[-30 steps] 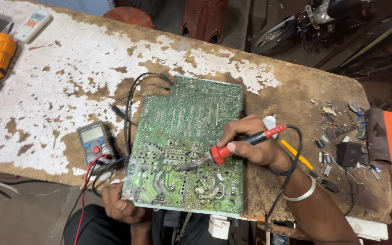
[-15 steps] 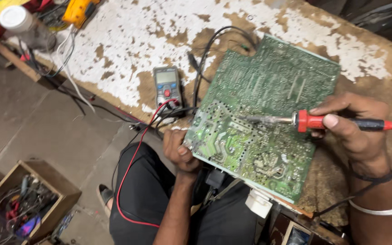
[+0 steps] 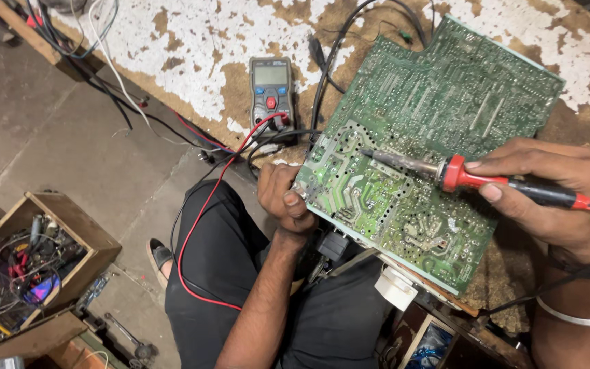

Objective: The person uses a soldering iron to apply heat to multiple points on a green circuit board held in the left hand. The person repeatedly touches the iron to different solder joints and traces across the board surface.

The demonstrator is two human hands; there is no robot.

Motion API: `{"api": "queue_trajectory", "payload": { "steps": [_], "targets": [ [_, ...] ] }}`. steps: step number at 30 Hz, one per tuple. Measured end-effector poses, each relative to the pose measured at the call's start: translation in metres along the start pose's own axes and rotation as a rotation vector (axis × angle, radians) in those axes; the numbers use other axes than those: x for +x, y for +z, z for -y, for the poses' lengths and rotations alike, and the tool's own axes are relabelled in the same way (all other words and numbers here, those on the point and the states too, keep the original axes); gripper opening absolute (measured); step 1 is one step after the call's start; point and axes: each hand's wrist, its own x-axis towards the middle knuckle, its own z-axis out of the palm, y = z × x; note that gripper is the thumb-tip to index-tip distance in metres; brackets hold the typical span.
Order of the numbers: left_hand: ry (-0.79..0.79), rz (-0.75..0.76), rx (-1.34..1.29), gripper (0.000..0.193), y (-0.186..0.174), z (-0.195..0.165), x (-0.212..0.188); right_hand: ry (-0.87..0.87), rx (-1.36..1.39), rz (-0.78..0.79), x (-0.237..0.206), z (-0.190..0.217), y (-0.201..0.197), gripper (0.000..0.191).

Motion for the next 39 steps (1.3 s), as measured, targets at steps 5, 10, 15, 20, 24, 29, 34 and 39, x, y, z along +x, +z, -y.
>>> {"api": "queue_trajectory", "payload": {
  "steps": [5,10,15,20,24,29,34,39],
  "targets": [
    [-0.010,0.007,-0.004,0.069,-0.003,0.002,-0.003,0.053,0.001,0.014,0.000,0.008,0.003,0.021],
    [-0.005,0.010,-0.002,0.069,-0.005,0.002,-0.004,0.041,-0.020,0.077,0.000,0.006,0.001,0.021],
    [-0.017,0.016,-0.005,0.070,-0.007,0.001,-0.004,0.022,-0.023,0.088,-0.005,0.004,0.000,0.021],
    [-0.006,0.016,0.001,0.071,-0.008,0.002,-0.003,0.003,-0.026,0.149,-0.008,-0.002,-0.003,0.022],
    [-0.017,0.016,-0.008,0.072,-0.007,0.002,-0.003,0.024,-0.046,0.185,-0.009,-0.010,-0.007,0.021],
    [-0.002,-0.003,-0.007,0.073,-0.006,0.002,-0.002,-0.003,-0.034,0.165,-0.012,-0.013,-0.010,0.021],
    [-0.017,0.011,-0.010,0.072,-0.009,0.001,-0.001,0.002,0.011,0.137,-0.013,-0.013,-0.006,0.020],
    [-0.047,0.014,-0.010,0.070,-0.010,0.000,0.001,-0.010,0.009,0.142,-0.011,-0.010,-0.006,0.020]
  ]
}}
